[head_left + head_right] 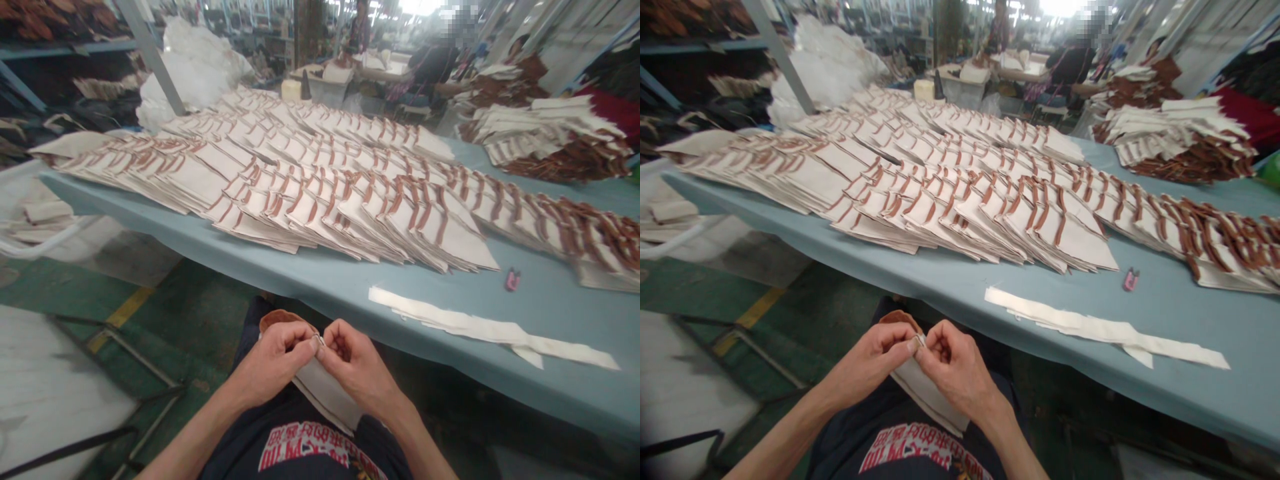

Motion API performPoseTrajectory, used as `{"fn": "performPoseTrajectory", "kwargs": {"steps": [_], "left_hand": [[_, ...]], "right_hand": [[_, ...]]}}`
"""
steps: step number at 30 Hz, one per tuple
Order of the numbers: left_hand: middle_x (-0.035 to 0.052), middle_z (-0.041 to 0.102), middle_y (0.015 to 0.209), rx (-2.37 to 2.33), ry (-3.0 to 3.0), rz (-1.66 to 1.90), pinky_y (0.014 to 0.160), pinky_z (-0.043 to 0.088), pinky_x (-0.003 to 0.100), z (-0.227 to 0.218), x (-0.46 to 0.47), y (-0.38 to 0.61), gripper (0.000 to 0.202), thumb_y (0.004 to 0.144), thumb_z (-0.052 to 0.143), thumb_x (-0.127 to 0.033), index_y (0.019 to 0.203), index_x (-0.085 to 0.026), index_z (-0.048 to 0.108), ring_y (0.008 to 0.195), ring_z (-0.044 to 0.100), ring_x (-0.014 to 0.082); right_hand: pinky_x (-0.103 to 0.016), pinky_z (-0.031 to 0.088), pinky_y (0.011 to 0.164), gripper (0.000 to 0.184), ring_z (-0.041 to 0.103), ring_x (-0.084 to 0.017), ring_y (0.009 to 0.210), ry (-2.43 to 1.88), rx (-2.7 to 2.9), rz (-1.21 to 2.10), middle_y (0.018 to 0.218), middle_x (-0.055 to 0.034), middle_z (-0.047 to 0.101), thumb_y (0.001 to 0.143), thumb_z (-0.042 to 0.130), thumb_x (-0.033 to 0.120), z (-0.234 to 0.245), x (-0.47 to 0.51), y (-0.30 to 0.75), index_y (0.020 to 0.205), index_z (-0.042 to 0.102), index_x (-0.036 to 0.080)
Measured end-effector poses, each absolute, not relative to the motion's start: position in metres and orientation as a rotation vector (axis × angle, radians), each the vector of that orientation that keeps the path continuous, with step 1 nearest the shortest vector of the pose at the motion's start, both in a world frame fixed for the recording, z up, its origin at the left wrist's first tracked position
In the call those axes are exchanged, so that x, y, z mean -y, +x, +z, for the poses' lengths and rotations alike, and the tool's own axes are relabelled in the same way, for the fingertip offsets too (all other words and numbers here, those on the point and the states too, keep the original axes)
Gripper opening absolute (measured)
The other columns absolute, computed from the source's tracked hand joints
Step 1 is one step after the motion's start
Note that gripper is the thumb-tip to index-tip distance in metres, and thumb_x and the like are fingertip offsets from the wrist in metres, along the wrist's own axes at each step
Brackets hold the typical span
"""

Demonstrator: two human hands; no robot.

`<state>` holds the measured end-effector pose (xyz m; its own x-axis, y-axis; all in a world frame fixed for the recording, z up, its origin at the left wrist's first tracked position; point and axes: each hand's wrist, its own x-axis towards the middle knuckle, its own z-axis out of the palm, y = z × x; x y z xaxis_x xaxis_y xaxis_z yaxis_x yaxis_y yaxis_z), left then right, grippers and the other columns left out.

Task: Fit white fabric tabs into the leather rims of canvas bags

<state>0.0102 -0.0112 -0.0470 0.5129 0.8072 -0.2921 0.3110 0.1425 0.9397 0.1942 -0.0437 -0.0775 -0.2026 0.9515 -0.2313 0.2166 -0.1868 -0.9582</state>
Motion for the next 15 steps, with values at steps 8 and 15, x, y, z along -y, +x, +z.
{"fn": "performPoseTrajectory", "kwargs": {"steps": [8, 15], "left_hand": [[-0.0007, 0.051, 0.072, -1.028, 1.435, 0.473, 0.061, 0.034, 0.026, -0.0466, 0.0104, 0.0131, 0.031, 0.091, 0.05, -0.038, 0.073, -0.015, 0.059, 0.069, 0.045, 0.0148], [-0.0013, 0.05, 0.071, -1.035, 1.441, 0.472, 0.06, 0.033, 0.026, -0.0474, 0.011, 0.0142, 0.031, 0.091, 0.05, -0.039, 0.072, -0.015, 0.057, 0.067, 0.044, 0.0143]], "right_hand": [[-0.025, 0.031, 0.053, 0.032, 0.042, -0.011, 0.059, -1.404, 1.419, 1.445, 0.067, 0.0052, 0.05, 0.092, 0.068, 0.046, -0.0773, 0.0445, 0.1962, 0.08, 0.053, 0.02], [-0.025, 0.031, 0.053, 0.033, 0.042, -0.011, 0.059, -1.398, 1.405, 1.454, 0.067, 0.0051, 0.05, 0.092, 0.068, 0.047, -0.0769, 0.0442, 0.197, 0.08, 0.053, 0.02]]}}
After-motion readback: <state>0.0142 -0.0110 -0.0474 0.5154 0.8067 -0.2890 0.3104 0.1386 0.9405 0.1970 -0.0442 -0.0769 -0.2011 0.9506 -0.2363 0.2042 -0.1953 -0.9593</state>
